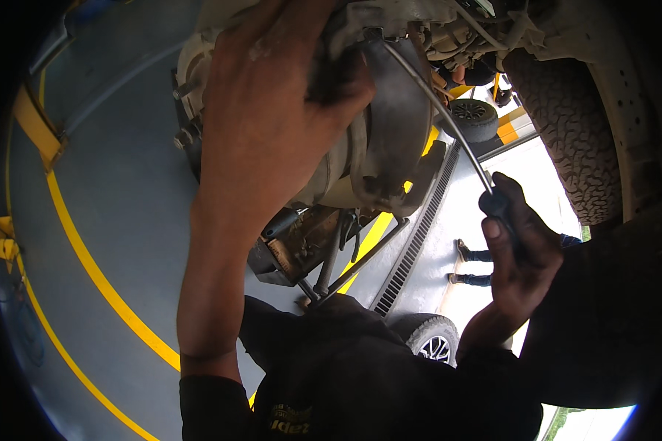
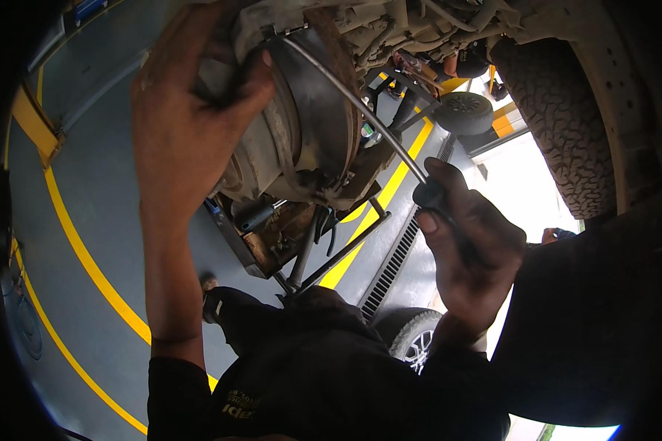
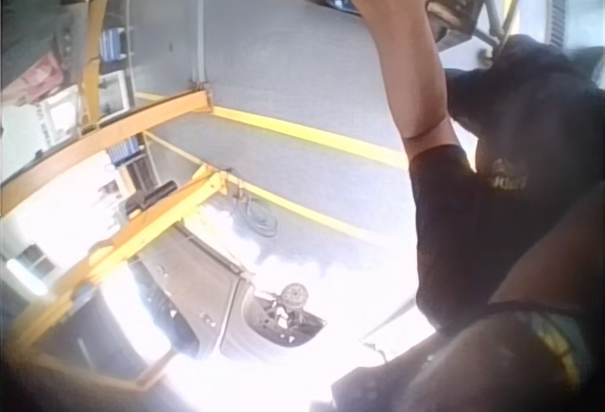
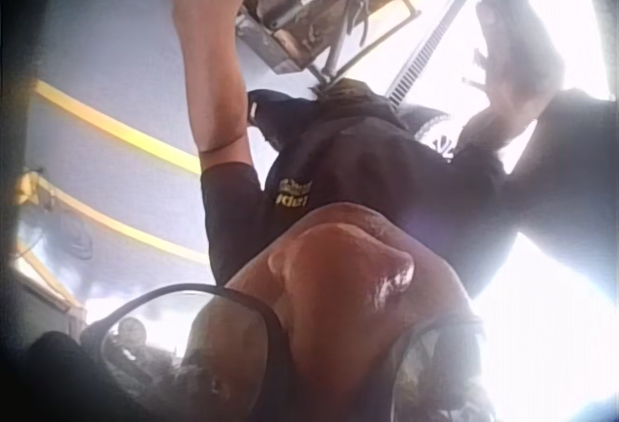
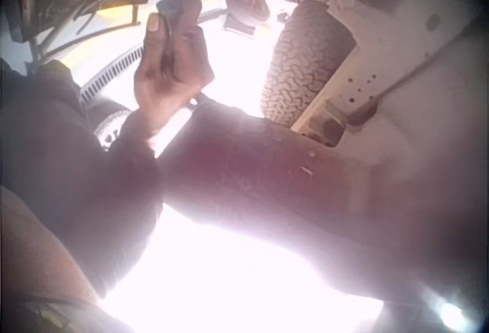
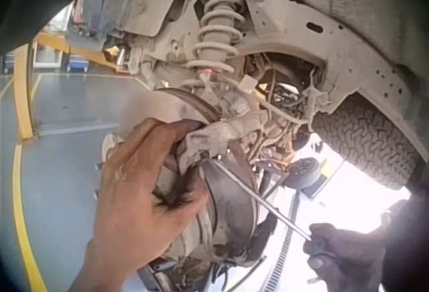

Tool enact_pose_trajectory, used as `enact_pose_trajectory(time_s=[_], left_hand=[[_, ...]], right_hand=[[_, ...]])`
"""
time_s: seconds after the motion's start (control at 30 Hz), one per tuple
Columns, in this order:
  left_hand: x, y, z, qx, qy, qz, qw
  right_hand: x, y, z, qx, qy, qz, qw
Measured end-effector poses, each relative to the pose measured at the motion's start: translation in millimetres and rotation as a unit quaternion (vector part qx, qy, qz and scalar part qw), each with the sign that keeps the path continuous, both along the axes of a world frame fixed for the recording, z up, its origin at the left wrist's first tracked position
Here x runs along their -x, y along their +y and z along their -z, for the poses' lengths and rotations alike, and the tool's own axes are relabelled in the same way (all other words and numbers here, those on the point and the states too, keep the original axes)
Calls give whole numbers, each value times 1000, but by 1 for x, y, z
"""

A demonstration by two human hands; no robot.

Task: The person removes a brake caliper from a vehicle's wheel assembly using a wrench and hammer, then installs a new brake pad. The person works on the brake rotor and caliper assembly while the vehicle is elevated on a lift.

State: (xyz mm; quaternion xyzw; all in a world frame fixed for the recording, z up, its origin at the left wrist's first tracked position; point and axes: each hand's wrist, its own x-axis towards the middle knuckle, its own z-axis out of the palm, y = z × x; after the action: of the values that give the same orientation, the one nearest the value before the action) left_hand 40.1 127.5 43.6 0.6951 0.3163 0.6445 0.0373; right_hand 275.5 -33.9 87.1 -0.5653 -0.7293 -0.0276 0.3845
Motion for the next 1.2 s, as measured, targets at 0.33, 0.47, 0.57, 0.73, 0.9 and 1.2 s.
enact_pose_trajectory(time_s=[0.33, 0.47, 0.57, 0.73, 0.9, 1.2], left_hand=[[-2, 0, 0, -13, -40, 45, 998], [-1, 0, 0, -70, -19, 15, 997], [-1, 6, 3, -67, -44, 39, 996], [-9, -5, -1, -16, 5, -34, 999], [-15, -8, -3, -8, 26, -71, 997], [-18, -16, 3, 22, 44, -102, 994]], right_hand=[[4, -3, 5, 0, -10, -14, 1000], [12, -11, 7, 15, -64, 31, 997], [18, -10, 3, 20, -99, 51, 994], [15, -6, 16, 31, -22, 35, 999], [8, -7, 43, 21, 201, -5, 979], [21, -60, 194, 23, 277, -7, 961]])
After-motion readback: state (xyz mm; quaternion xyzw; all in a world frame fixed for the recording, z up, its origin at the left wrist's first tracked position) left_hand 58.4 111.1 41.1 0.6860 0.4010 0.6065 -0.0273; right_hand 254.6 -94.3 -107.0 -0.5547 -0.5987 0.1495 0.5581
